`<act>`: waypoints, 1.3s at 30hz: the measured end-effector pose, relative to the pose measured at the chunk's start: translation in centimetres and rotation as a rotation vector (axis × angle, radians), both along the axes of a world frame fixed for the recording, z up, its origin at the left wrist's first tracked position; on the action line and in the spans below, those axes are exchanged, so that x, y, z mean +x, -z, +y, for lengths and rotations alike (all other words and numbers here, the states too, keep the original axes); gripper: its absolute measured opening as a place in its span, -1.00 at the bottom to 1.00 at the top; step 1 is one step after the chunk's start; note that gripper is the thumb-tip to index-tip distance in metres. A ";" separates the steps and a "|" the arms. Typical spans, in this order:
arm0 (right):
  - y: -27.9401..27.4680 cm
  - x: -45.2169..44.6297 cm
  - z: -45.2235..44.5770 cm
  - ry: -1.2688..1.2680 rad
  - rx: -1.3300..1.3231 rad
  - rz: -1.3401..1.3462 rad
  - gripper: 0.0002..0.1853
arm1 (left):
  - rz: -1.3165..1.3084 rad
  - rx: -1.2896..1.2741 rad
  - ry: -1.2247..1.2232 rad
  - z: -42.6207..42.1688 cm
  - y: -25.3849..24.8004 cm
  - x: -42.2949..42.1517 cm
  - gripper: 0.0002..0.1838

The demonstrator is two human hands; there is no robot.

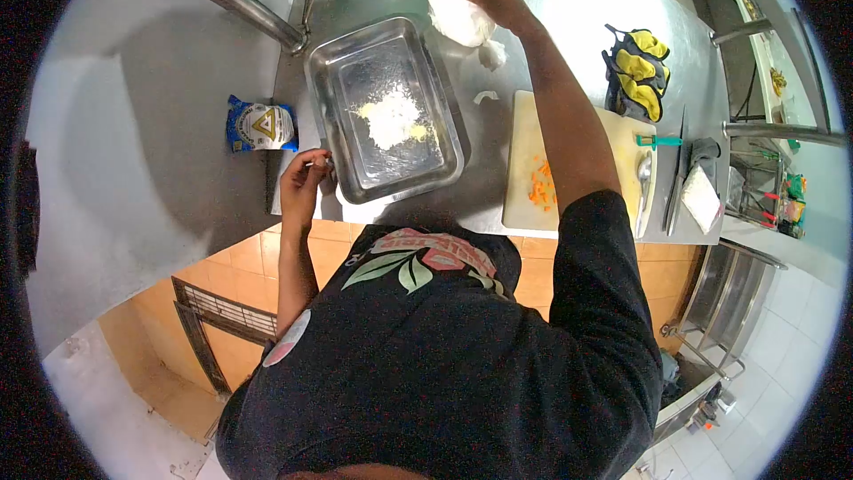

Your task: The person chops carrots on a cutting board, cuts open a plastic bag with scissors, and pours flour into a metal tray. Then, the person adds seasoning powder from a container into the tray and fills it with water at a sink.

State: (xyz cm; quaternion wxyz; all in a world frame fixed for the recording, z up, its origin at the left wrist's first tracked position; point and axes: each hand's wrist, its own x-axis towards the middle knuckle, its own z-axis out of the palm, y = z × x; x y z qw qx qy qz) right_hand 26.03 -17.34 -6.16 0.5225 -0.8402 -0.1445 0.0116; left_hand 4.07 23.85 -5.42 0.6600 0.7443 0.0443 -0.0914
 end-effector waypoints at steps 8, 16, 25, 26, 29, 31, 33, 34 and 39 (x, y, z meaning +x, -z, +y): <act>-0.4 0.5 1.4 0.132 -0.231 -0.300 -0.61 | -0.079 0.103 0.042 -0.5 -0.5 1.8 -0.78; -2.6 -3.7 1.0 0.356 -0.185 -0.527 -0.62 | -0.167 0.190 0.016 -0.6 -1.2 2.2 -0.80; -3.7 -28.3 -3.1 0.679 -0.099 -0.368 -0.84 | -0.268 0.342 -0.147 -2.4 -0.7 2.1 -0.69; -3.6 -30.7 -2.8 0.747 -0.062 -0.386 -0.84 | -0.287 0.385 -0.185 -2.6 0.0 2.0 -0.65; -1.1 -36.9 -2.9 1.039 0.187 -0.407 -0.84 | -0.286 0.474 -0.216 -1.8 3.3 2.0 -0.44; -1.0 -39.5 -3.4 1.106 0.114 -0.431 -0.84 | -0.345 0.491 -0.226 -1.7 4.4 1.9 -0.39; -1.6 -41.9 -4.6 1.157 0.017 -0.435 -0.83 | -0.244 0.471 -0.281 -1.7 4.7 2.3 -0.32; -1.8 -42.5 -5.4 1.172 0.013 -0.468 -0.83 | -0.275 0.595 -0.295 -1.1 5.6 2.7 -0.27; -3.1 -45.5 -10.4 1.245 0.013 -0.432 -0.79 | -0.335 0.715 -0.358 0.2 6.6 2.9 -0.16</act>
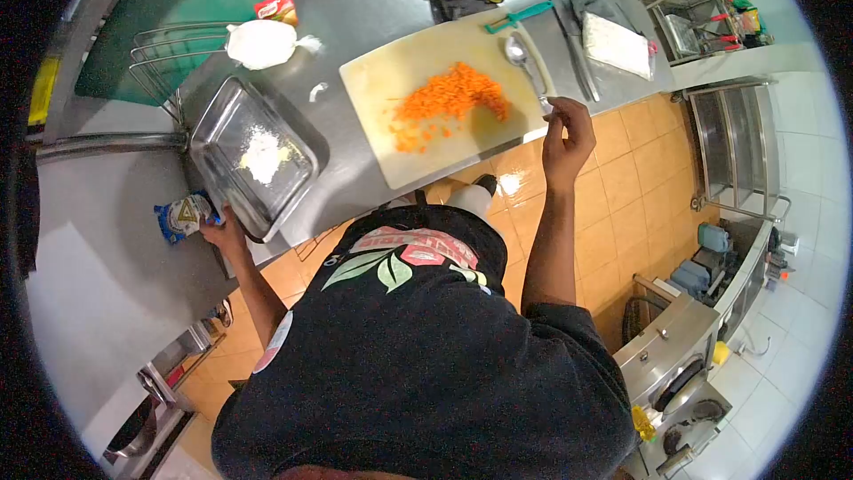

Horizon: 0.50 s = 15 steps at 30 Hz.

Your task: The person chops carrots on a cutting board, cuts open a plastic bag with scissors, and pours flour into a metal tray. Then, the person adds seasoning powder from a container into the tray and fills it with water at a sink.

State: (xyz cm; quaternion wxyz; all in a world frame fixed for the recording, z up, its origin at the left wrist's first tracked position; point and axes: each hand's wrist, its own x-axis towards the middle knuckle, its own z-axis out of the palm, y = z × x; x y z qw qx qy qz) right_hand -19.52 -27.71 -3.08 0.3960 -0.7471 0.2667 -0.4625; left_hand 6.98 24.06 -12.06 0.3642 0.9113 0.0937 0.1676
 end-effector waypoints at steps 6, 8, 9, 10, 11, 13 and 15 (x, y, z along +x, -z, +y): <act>0.7 -3.3 -5.2 -0.128 0.029 0.066 -0.75 | 0.208 -0.074 -0.051 -0.7 0.0 -2.3 -0.34; 1.1 -4.1 -6.2 -0.154 0.092 0.091 -0.76 | 0.300 -0.021 0.044 -1.6 -0.9 -3.4 -0.45; 1.3 -4.3 -6.8 -0.145 0.093 0.135 -0.77 | 0.340 0.004 0.094 -2.0 -1.2 -3.5 -0.49; 1.4 -4.5 -7.4 -0.180 0.091 0.157 -0.77 | 0.144 0.253 0.133 -2.6 -0.8 -3.7 -0.54; 1.5 -5.0 -7.7 -0.210 0.094 0.182 -0.78 | 0.150 0.174 0.075 -3.1 -0.6 -3.8 -0.55; 1.7 -5.7 -8.1 -0.289 0.128 0.188 -0.78 | 0.180 0.019 -0.038 -4.6 -0.9 -4.6 -0.58; 1.4 -6.5 -8.6 -0.345 0.163 0.211 -0.79 | 0.170 0.090 -0.005 -2.6 1.2 -3.9 -0.60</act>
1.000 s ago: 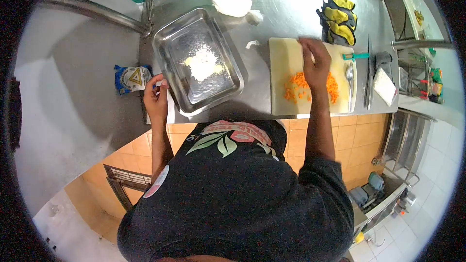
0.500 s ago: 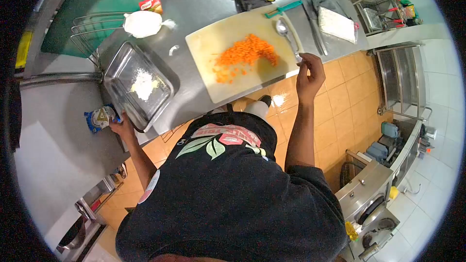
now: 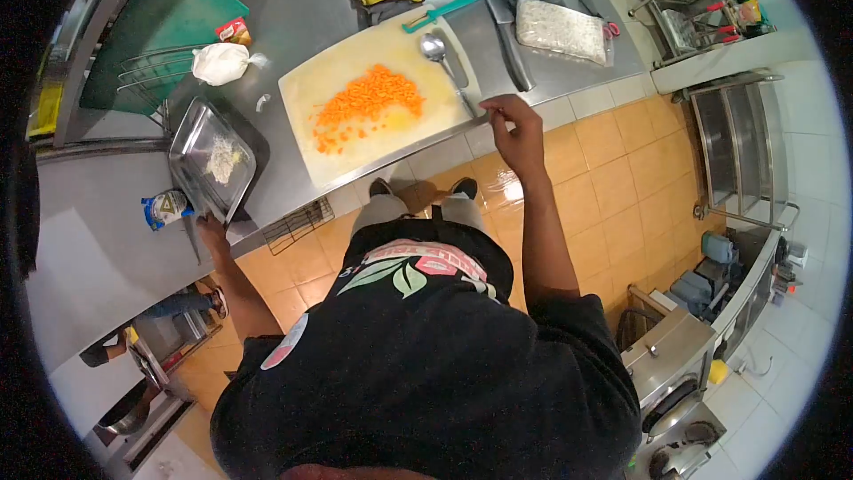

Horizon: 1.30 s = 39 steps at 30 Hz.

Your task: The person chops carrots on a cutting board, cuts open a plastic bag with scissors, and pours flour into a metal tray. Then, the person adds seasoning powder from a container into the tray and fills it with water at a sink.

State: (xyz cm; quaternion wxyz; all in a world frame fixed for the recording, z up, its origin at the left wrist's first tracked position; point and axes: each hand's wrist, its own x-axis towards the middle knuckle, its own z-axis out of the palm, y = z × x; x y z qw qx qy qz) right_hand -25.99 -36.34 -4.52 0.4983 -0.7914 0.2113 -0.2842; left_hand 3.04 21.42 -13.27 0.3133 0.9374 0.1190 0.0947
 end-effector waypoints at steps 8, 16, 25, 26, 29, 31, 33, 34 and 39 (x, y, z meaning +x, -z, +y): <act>2.8 -3.8 1.6 0.004 0.053 0.123 -0.76 | -0.020 -0.123 0.055 -1.9 -4.8 -4.4 -0.63; 1.4 -2.7 5.9 -0.032 0.433 -0.024 -0.81 | -0.022 -0.391 0.366 -13.9 -13.6 -9.2 -0.73; -4.5 -3.9 3.9 -0.101 0.641 0.013 -0.31 | 0.212 -0.481 0.883 -32.2 -15.3 -13.8 -0.74; -4.1 -4.8 2.9 -0.085 0.608 0.015 -0.30 | 0.220 -0.548 0.930 -34.2 -14.6 -14.4 -0.76; -2.9 -8.2 -0.6 -0.001 0.570 0.032 -0.31 | 0.207 -0.444 1.051 -40.3 -14.4 -17.0 -0.78; -2.1 -10.5 -3.8 0.100 0.611 0.053 -0.33 | 0.161 -0.397 1.132 -45.1 -14.5 -18.8 -0.77; -1.4 -14.2 -7.1 0.202 0.713 0.066 -0.38 | 0.218 -0.436 1.191 -49.5 -13.1 -21.8 -0.74; -1.6 -16.2 -9.5 0.254 0.751 0.070 -0.40 | 0.290 -0.463 1.212 -51.9 -12.6 -23.6 -0.73; -3.6 -29.1 -19.3 0.441 0.711 -0.037 -0.49 | 0.591 -0.438 1.433 -65.6 -13.6 -31.8 -0.68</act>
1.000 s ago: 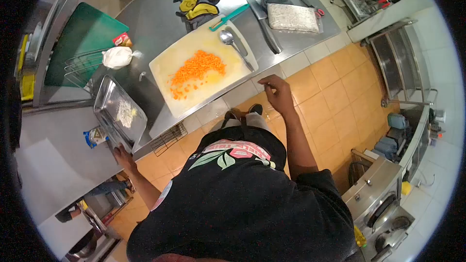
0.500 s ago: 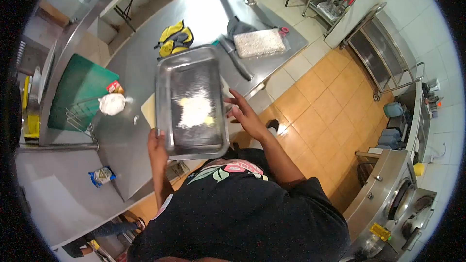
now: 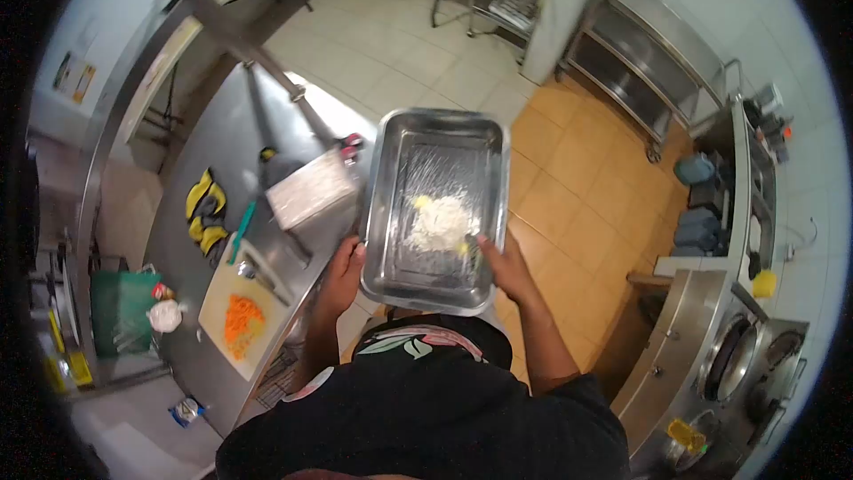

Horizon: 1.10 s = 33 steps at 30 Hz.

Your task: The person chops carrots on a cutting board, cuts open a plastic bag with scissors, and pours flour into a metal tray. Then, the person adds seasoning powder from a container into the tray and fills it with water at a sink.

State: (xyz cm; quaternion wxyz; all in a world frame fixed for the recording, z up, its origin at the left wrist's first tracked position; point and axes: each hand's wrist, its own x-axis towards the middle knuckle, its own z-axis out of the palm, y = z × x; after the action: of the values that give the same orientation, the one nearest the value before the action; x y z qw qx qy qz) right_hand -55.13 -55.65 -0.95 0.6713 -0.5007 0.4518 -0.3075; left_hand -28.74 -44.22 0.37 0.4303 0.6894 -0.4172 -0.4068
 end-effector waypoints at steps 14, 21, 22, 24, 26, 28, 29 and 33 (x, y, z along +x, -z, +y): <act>3.7 -4.9 -18.8 0.061 0.068 0.014 -0.52 | 0.372 0.363 0.136 -18.1 1.0 -4.9 -0.47; 3.4 -1.0 -30.8 -0.022 0.080 -0.036 -0.50 | 0.370 0.344 -0.047 -28.6 0.4 -3.0 -0.47; 3.2 -0.8 -32.7 -0.014 0.061 -0.029 -0.50 | 0.413 0.325 -0.048 -30.7 0.7 -2.5 -0.48; 2.6 -0.6 -35.9 0.032 0.028 -0.012 -0.50 | 0.497 0.298 -0.047 -34.8 1.5 -1.8 -0.48; 2.5 -0.9 -38.3 0.074 0.018 0.048 -0.51 | 0.468 0.246 0.011 -38.5 1.1 -1.5 -0.48; 2.2 -1.6 -40.7 0.104 0.055 0.042 -0.52 | 0.438 0.249 0.044 -42.1 0.7 -1.4 -0.48; 2.6 -1.9 -41.8 0.136 0.100 0.014 -0.52 | 0.418 0.172 0.077 -43.7 0.8 -1.6 -0.46; 5.9 -2.2 -46.0 0.217 0.197 -0.011 -0.53 | 0.412 0.205 0.149 -50.1 2.1 -1.5 -0.42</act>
State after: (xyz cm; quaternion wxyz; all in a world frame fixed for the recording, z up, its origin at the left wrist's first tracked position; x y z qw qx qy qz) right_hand -57.32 -101.68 -6.80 0.6826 -0.3789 0.5274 -0.3350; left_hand -30.27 -94.34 -1.69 0.4029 0.5992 -0.3270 -0.6096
